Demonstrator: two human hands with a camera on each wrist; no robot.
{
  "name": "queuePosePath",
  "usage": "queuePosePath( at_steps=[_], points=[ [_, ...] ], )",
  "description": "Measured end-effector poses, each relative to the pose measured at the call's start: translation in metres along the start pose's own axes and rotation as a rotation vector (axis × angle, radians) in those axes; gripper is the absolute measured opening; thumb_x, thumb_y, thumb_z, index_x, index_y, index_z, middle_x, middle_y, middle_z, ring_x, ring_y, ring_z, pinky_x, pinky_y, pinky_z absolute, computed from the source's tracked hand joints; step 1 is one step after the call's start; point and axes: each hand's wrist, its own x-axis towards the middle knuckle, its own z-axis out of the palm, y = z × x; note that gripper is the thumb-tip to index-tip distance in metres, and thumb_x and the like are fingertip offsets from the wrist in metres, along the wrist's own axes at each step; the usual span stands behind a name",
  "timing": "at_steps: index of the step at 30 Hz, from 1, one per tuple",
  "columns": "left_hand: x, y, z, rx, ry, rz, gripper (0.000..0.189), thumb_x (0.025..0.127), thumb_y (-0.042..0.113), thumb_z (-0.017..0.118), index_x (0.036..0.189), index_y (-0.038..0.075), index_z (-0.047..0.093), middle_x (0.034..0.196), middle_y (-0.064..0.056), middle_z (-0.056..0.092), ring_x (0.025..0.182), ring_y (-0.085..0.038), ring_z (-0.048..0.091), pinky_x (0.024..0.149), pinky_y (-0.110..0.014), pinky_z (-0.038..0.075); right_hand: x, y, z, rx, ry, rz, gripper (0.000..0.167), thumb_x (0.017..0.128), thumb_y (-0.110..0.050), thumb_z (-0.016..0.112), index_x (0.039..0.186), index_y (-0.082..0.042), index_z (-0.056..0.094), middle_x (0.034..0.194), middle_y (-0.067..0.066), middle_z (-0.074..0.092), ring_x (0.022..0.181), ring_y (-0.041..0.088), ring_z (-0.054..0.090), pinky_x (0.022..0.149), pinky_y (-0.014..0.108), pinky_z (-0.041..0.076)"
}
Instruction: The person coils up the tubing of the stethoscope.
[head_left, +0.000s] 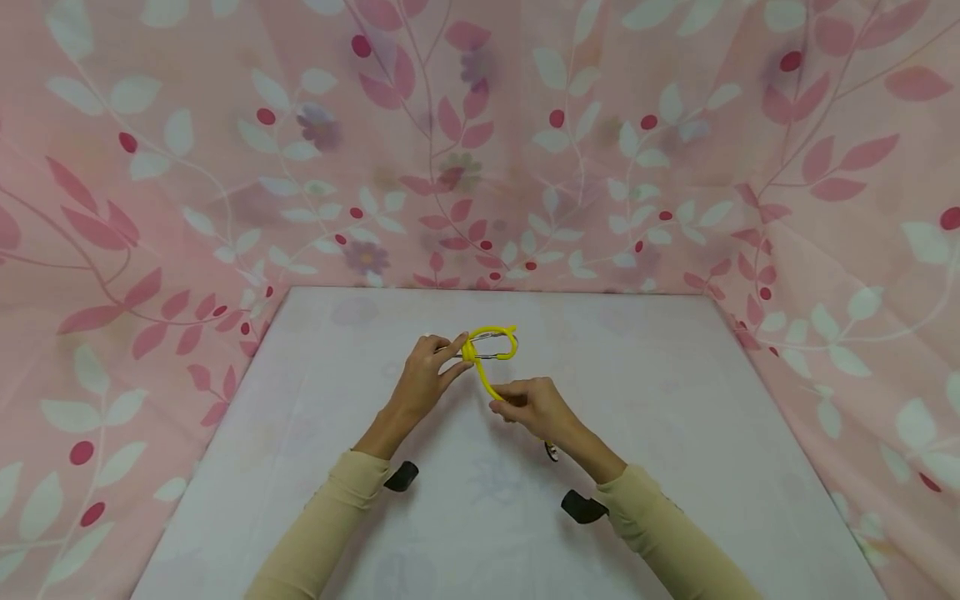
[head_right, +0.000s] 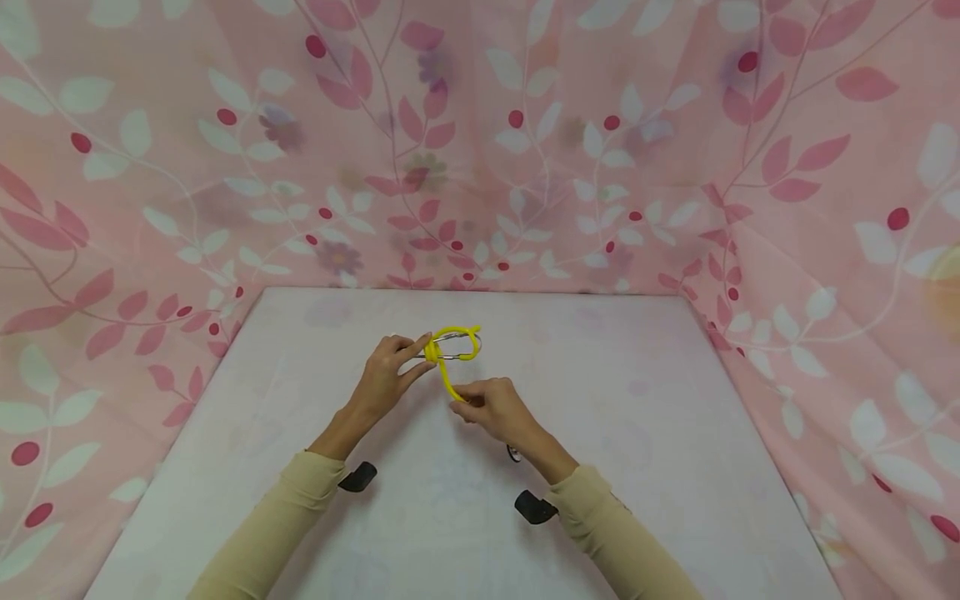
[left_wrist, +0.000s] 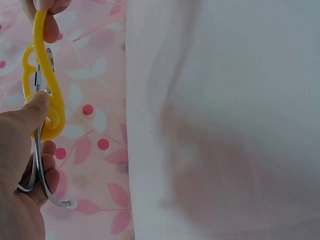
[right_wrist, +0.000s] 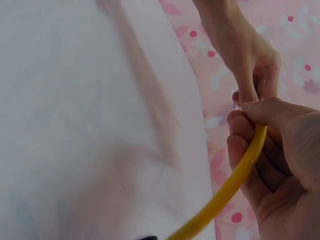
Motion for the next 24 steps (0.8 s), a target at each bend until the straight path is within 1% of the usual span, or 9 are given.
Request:
queuePosePath(
  at_steps=[2, 5, 10, 13, 16, 19, 21, 24],
  points=[
    [0.000, -0.001, 0.001, 0.000, -0.008, -0.001, 0.055, 0.083, 0.023, 0.078, 0.135, 0.016, 0.061, 0.100, -0.011, 0.063, 0.090, -0.023, 0.055, 0.076, -0.033, 0.055, 0.000, -0.001, 0.000, -0.020, 0.004, -0.027, 0.033, 0.089, -0.015, 0.072, 0.119, -0.001, 0.070, 0.091, 0.005, 0.077, 0.067, 0.006, 0.067, 0.060, 0.019, 0.056],
    [0.000, -0.002, 0.003, 0.006, -0.018, 0.002, 0.054, 0.083, 0.024, 0.078, 0.134, 0.015, 0.062, 0.099, -0.011, 0.063, 0.089, -0.023, 0.055, 0.076, -0.033, 0.054, 0.001, -0.003, -0.001, -0.055, 0.014, -0.068, 0.029, 0.089, -0.013, 0.072, 0.116, -0.002, 0.072, 0.089, 0.005, 0.076, 0.065, 0.004, 0.066, 0.059, 0.017, 0.055],
    [0.002, -0.001, 0.005, 0.000, -0.034, 0.017, 0.054, 0.082, 0.024, 0.079, 0.134, 0.016, 0.063, 0.098, -0.011, 0.063, 0.089, -0.023, 0.055, 0.075, -0.033, 0.054, 0.002, -0.005, -0.003, -0.104, 0.043, -0.103, 0.027, 0.088, -0.012, 0.073, 0.113, -0.001, 0.073, 0.086, 0.004, 0.076, 0.063, 0.001, 0.063, 0.057, 0.017, 0.054],
    [0.005, 0.000, 0.007, 0.003, -0.055, 0.024, 0.054, 0.083, 0.025, 0.078, 0.134, 0.016, 0.062, 0.099, -0.011, 0.063, 0.091, -0.022, 0.055, 0.076, -0.032, 0.055, 0.002, -0.006, -0.005, -0.161, 0.067, -0.131, 0.026, 0.088, -0.011, 0.074, 0.112, -0.002, 0.074, 0.084, 0.004, 0.075, 0.061, 0.002, 0.058, 0.057, 0.017, 0.052],
    [0.007, 0.000, 0.009, 0.012, -0.089, 0.030, 0.054, 0.084, 0.027, 0.076, 0.134, 0.016, 0.062, 0.100, -0.012, 0.063, 0.091, -0.022, 0.055, 0.077, -0.031, 0.054, 0.003, -0.008, -0.009, -0.245, 0.097, -0.162, 0.024, 0.089, -0.012, 0.072, 0.111, -0.002, 0.074, 0.088, 0.005, 0.074, 0.063, 0.005, 0.056, 0.057, 0.016, 0.050],
    [0.009, 0.001, 0.011, 0.019, -0.117, 0.042, 0.052, 0.084, 0.028, 0.075, 0.133, 0.015, 0.063, 0.100, -0.011, 0.062, 0.091, -0.022, 0.054, 0.078, -0.030, 0.054, 0.006, -0.012, -0.015, -0.373, 0.123, -0.193, 0.023, 0.092, -0.016, 0.069, 0.111, -0.005, 0.074, 0.090, 0.005, 0.073, 0.065, 0.007, 0.055, 0.058, 0.015, 0.048],
    [0.009, 0.003, 0.013, 0.017, -0.124, 0.068, 0.051, 0.083, 0.026, 0.077, 0.132, 0.014, 0.064, 0.099, -0.011, 0.062, 0.090, -0.022, 0.054, 0.077, -0.030, 0.053, 0.008, -0.015, -0.020, -0.479, 0.140, -0.218, 0.021, 0.093, -0.019, 0.069, 0.110, -0.008, 0.074, 0.091, 0.003, 0.072, 0.068, 0.008, 0.056, 0.059, 0.017, 0.048],
    [0.008, 0.007, 0.016, 0.012, -0.133, 0.122, 0.050, 0.082, 0.023, 0.079, 0.129, 0.013, 0.066, 0.097, -0.010, 0.062, 0.088, -0.021, 0.053, 0.075, -0.030, 0.052, 0.012, -0.019, -0.029, -0.634, 0.165, -0.289, 0.019, 0.092, -0.021, 0.070, 0.109, -0.013, 0.074, 0.090, 0.000, 0.070, 0.073, 0.010, 0.056, 0.061, 0.022, 0.051]
  ],
)
